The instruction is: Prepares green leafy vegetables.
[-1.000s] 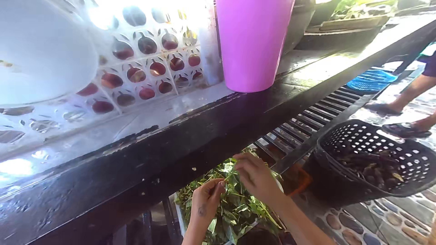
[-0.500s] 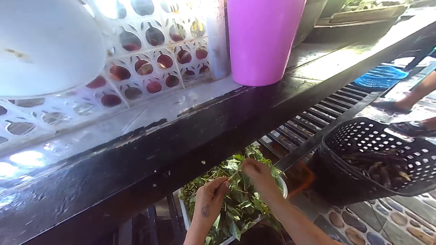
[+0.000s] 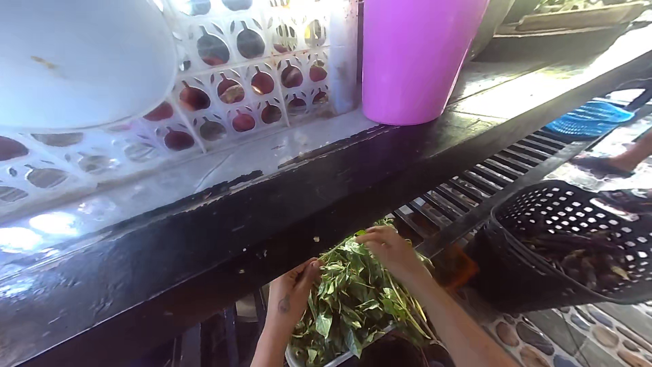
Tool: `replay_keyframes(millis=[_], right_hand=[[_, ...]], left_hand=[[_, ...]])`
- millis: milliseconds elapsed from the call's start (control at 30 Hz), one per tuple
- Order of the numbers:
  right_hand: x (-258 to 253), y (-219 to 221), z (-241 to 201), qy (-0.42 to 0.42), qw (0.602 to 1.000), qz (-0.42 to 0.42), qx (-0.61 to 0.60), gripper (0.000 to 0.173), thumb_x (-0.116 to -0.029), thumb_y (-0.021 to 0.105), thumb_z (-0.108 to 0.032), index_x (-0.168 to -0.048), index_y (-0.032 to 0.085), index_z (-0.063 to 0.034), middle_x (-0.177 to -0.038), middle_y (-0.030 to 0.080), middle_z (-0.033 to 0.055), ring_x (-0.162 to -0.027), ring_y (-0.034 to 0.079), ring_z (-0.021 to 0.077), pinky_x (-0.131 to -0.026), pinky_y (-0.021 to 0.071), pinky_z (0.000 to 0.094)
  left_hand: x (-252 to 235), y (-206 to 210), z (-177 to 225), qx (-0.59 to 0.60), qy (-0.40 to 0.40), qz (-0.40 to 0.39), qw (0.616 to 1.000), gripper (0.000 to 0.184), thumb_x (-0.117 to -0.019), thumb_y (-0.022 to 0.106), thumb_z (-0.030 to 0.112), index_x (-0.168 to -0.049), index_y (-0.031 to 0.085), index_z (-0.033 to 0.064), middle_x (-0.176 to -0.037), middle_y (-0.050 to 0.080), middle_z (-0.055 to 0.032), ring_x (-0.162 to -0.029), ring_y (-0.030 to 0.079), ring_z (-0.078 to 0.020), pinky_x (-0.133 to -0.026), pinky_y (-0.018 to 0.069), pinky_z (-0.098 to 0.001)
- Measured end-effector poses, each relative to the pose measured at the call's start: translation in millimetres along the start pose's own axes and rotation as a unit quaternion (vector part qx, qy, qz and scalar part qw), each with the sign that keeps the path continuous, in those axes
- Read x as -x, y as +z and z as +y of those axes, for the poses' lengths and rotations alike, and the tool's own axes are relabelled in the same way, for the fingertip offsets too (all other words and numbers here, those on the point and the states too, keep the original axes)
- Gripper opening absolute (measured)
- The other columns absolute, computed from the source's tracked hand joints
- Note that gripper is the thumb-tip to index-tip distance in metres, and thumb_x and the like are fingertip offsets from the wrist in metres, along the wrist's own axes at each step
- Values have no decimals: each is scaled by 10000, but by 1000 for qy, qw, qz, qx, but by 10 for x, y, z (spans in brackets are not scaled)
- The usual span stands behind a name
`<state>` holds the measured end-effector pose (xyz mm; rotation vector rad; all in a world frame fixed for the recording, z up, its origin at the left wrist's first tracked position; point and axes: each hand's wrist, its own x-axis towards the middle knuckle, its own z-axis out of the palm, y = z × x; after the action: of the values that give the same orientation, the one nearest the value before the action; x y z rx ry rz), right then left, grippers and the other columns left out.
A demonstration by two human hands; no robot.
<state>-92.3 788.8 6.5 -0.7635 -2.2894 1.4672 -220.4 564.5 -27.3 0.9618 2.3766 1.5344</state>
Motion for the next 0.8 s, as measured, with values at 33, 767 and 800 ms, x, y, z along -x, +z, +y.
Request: replay_keyframes(millis=[33,767,800], right_hand=[[-20,117,94,-39,994,-26,102,302,-1004,619,-254,-1275,737,-196,-1444,566,90,-1311,538,303,-1046,463,567],[220,562,-122,202,871,-37,-446,273,-1003,407,-121,-743,476,-163,-625,459,-36,-566,484,94,-573,458,267],[192,524,-120,202,868,-39,-453,271,-1016,390,-134,-763,483,-163,-629,459,-36,-565,484,94,-576,463,266]], left_hand=[[1,-14,-10,-16,-14,-2,1000,226,-1009,602,285,-1023,797,172,-787,736,75,-693,686,-56,-662,582,-265],[224,352,168,-50,106,-40,992,241,-1019,589,309,-1050,800,197,-916,756,86,-771,687,-11,-734,589,-253],[220,359,173,-53,105,-33,992,246,-1020,582,315,-1047,799,201,-894,751,90,-754,681,-12,-719,585,-257]])
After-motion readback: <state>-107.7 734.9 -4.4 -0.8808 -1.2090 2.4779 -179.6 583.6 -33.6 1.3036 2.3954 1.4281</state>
